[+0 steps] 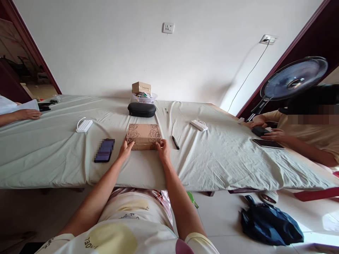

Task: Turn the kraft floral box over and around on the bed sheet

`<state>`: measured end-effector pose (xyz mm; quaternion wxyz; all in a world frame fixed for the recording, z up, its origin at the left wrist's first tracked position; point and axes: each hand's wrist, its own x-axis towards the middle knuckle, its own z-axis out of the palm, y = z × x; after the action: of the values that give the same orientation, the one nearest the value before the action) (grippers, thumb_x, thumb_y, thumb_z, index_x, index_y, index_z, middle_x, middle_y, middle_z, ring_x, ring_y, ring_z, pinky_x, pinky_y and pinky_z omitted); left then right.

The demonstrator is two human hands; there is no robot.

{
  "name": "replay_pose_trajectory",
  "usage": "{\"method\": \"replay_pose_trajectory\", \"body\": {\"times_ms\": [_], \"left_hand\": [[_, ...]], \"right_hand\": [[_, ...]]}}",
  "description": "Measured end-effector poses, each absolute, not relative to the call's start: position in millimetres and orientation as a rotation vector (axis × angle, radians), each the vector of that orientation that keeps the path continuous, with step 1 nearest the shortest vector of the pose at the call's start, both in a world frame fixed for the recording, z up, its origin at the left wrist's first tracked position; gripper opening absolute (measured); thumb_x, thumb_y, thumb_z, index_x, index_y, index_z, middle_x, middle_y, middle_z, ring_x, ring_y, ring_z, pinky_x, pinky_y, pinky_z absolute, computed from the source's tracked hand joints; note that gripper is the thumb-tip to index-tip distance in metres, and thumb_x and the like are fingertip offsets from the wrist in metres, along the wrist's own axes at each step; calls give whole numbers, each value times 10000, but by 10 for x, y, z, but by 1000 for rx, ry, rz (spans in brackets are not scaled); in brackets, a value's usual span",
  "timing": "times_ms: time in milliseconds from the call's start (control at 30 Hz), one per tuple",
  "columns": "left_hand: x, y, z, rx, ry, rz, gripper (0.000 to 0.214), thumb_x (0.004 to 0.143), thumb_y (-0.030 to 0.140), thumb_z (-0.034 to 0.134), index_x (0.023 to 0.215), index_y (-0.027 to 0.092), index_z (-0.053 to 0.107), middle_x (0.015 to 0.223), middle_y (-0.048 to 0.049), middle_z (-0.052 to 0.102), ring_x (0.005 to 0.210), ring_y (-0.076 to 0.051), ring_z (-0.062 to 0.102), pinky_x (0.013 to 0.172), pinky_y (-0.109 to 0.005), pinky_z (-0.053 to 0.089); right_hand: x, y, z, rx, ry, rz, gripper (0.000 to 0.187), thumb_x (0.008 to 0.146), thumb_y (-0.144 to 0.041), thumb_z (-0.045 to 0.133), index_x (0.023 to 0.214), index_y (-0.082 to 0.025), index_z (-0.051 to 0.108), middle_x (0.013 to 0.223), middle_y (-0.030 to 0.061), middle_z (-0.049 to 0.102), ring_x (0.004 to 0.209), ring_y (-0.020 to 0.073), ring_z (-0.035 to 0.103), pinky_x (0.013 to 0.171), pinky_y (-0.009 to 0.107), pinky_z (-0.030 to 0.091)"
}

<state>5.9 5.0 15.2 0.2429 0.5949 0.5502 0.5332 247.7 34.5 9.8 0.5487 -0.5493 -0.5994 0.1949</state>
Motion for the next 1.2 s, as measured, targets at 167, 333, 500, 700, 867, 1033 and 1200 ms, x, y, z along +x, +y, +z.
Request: {"method": "replay_pose_trajectory", "body": {"times_ms": [167,333,500,700,867,1033,1200], "left_hand": [[62,81,129,1625,1491,1489,616,986,362,492,1571,237,342,1512,-124,565,1423,-242,522,1154,-396,441],[63,79,137,1611,1475,1503,633,978,373,514,1570,225,347,1519,-134,556,1397,-250,547,1147,-393,447],[45,54,151,1589,1410,1525,689,938,362,602,1568,219,362,1469,-116,601,1361,-250,572,1142,-384,450],[79,49,175,1605,1484,1539,842,778,196,757,1538,203,395,1478,-132,583,1358,-275,571,1142,-381,447],[107,53,179,1581,1537,1514,940,730,140,794,1554,185,343,1466,-149,592,1336,-280,593,1107,-373,474],[127,48,167,1583,1652,1446,950,701,110,815,1535,170,365,1409,-162,637,1276,-311,637,1066,-404,506],[122,67,137,1584,1711,1435,864,710,116,813,1485,190,438,1345,-152,682,1218,-320,670,1033,-427,529]], "right_hand": [[2508,370,47,-1400,-1533,469,373,776,-480,655,1037,-230,562,757,-16,616,743,211,612,705,326,470],[2508,357,1,-1516,-1638,432,461,728,-388,724,1119,-243,525,872,17,657,787,236,622,696,346,472],[2503,371,-31,-1547,-1676,389,349,779,-343,697,1065,-245,522,932,46,676,863,258,638,767,388,511],[2522,395,-54,-1540,-1691,357,301,787,-339,702,1017,-245,532,966,61,678,884,261,637,797,402,533],[2527,404,-78,-1532,-1695,346,303,793,-334,697,1035,-247,536,943,50,670,878,259,638,788,402,533],[2531,418,-109,-1558,-1720,316,334,777,-318,705,1049,-241,527,943,51,664,879,264,638,791,406,534],[2529,428,-139,-1547,-1686,328,336,779,-295,697,1074,-243,545,935,57,667,872,269,641,799,413,539]]}}
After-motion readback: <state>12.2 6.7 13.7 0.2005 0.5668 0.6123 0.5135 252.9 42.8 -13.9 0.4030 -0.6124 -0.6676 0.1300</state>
